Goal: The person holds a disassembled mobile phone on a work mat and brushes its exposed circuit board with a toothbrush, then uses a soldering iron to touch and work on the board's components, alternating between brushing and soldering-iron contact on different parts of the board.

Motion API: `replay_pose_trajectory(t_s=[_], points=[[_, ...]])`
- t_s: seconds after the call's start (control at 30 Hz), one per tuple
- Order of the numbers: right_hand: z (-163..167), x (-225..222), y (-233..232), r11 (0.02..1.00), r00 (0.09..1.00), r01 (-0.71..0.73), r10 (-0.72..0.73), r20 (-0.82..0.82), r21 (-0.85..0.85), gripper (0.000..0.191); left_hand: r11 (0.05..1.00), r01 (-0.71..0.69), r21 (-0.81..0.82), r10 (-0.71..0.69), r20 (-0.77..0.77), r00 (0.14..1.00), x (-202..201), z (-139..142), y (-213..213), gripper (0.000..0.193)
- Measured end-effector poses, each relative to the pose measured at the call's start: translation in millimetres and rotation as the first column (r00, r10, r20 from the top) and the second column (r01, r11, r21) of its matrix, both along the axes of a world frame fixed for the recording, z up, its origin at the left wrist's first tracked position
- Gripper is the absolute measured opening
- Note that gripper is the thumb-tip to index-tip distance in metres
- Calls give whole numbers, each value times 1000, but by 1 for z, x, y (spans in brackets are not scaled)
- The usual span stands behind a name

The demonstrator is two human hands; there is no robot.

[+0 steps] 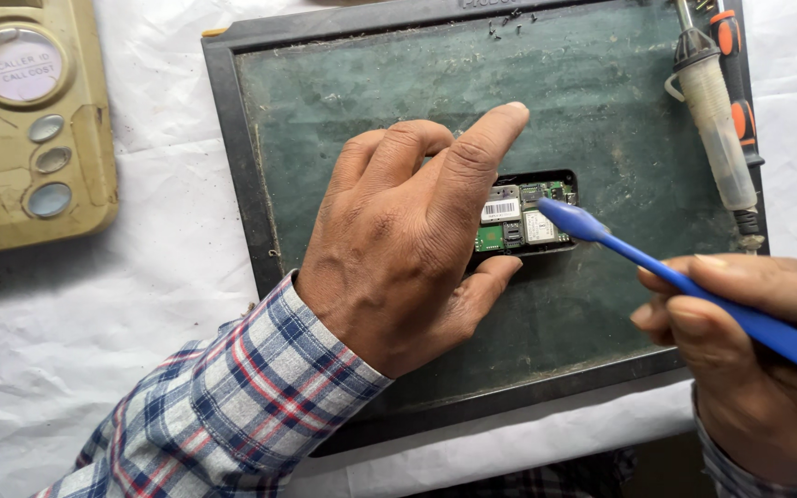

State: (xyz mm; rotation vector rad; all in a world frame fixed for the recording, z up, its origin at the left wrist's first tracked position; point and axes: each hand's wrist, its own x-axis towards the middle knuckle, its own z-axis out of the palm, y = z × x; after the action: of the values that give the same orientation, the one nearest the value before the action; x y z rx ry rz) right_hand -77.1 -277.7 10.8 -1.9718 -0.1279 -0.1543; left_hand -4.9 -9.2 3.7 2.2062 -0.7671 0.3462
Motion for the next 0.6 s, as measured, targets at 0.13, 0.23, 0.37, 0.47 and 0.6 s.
replay_pose_trajectory(t_s=[0.13,0.23,0.37,0.47,0.6], points=[[5,16,13,997,998,33,-36,-48,-69,24,1000,-2,-3,2,-9,1000,0,1,0,97],[3,21,16,997,999,43,-45,-21,-66,20,1000,-5,3,5,-18,1000,-1,2,0,97],[1,27,10,997,997,72,-71,-42,27,18,1000,-7,-1,7,-18,1000,-1,2,-1,96],[-1,28,6,997,997,65,-64,-35,32,21,1000,-7,2,7,-22,1000,-1,2,0,97],[-4,30,2,999,1000,0,1,-25,47,25,1000,-4,-11,4,-17,1000,-1,1,-1,96]])
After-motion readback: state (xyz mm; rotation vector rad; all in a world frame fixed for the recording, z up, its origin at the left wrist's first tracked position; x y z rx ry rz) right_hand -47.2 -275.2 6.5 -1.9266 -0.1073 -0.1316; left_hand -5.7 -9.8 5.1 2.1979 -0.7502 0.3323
